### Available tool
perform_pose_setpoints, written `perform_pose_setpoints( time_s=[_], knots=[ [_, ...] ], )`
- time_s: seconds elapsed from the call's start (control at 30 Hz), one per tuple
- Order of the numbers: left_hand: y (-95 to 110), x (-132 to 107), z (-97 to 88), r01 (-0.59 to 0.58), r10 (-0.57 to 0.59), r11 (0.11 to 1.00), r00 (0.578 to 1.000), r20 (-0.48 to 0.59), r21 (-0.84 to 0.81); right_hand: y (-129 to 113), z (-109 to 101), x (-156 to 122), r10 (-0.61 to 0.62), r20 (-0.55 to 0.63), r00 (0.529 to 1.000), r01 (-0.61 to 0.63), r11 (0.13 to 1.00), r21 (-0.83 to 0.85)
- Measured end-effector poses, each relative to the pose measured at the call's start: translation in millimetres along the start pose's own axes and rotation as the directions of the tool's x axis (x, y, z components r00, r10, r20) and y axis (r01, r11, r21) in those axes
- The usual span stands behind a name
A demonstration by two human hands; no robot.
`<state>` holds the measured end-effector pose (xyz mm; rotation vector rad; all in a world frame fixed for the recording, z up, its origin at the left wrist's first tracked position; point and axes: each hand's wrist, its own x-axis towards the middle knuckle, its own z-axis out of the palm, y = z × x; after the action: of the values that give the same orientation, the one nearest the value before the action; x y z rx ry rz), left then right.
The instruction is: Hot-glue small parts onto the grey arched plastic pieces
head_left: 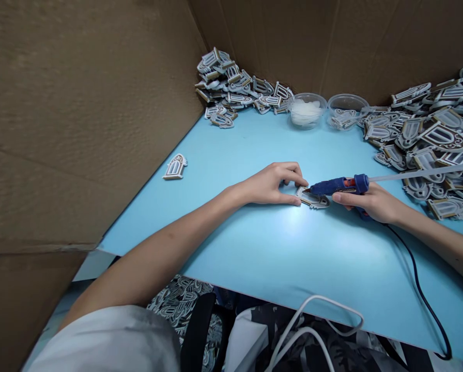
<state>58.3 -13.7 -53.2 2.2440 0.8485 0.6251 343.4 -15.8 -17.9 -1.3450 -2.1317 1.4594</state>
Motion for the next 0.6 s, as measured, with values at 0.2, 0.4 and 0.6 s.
perform_pose_setpoints(
  time_s=[0.2,0.4,0.6],
  knots=[
    [-0.4,-0.8,0.1,-0.008,0.008,1.000,1.000,0.000,0.010,-1.3,0.1,-0.5,-0.001,0.001,1.000,0.001,1.000,0.003],
    [0.8,-0.2,-0.4,-0.007,0.007,1.000,1.000,0.001,0.014,-0.1,0.2,-0.3,-0.004,-0.009,1.000,0.004,1.000,0.008],
    [2.1,-0.4,-0.7,-0.004,0.004,1.000,1.000,0.001,0.017,-0.8,0.3,0.0,-0.022,-0.016,1.000,0.022,1.000,0.014]
  ],
)
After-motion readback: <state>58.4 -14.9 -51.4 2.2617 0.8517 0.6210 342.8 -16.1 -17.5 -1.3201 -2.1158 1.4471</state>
